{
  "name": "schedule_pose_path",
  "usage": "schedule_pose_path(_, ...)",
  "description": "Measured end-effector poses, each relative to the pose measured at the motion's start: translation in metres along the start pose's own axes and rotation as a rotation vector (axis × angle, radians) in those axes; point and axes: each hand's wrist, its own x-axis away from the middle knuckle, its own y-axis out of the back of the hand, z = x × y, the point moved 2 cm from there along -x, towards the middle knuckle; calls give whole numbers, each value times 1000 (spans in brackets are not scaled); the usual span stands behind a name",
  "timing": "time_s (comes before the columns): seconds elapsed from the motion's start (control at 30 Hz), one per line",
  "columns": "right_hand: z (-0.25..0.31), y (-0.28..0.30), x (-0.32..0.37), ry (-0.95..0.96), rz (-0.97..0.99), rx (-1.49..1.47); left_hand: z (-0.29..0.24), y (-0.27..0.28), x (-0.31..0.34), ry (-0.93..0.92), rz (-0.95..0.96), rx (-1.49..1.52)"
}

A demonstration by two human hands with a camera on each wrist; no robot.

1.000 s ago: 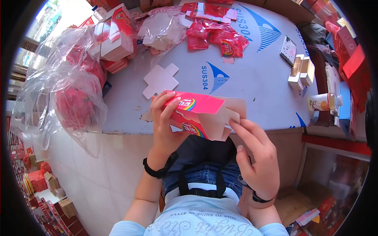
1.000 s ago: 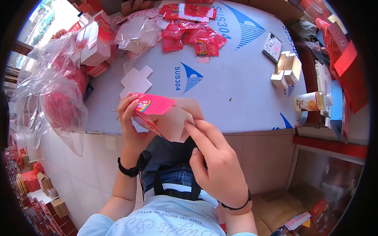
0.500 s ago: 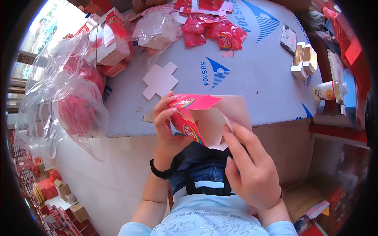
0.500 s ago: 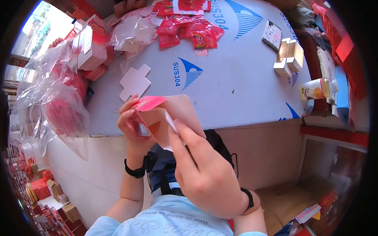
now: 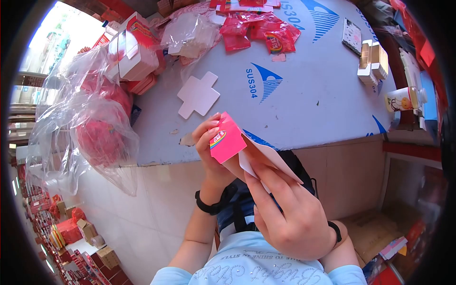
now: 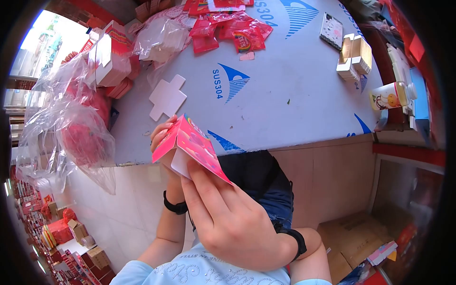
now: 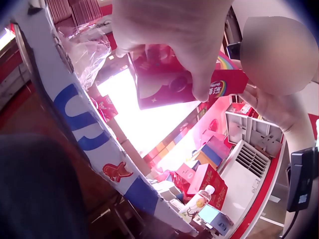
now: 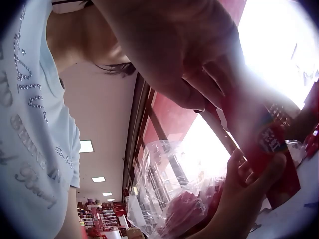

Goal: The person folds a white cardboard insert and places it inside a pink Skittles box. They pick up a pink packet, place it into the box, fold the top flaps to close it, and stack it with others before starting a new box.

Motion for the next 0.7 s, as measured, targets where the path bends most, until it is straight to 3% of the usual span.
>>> schedule_pose_path(0.4,-4,3,1,-86,52,-50,-6,0,-4,-44,-1,-23)
schedule_pose_path(0.63,-31,2,-9,-260,80,7,-21,3,-17,113,151,-203)
schedule_pose_path(0.7,-44,-1,-11,-288,68,-1,-22,5,-22,228,267,-382)
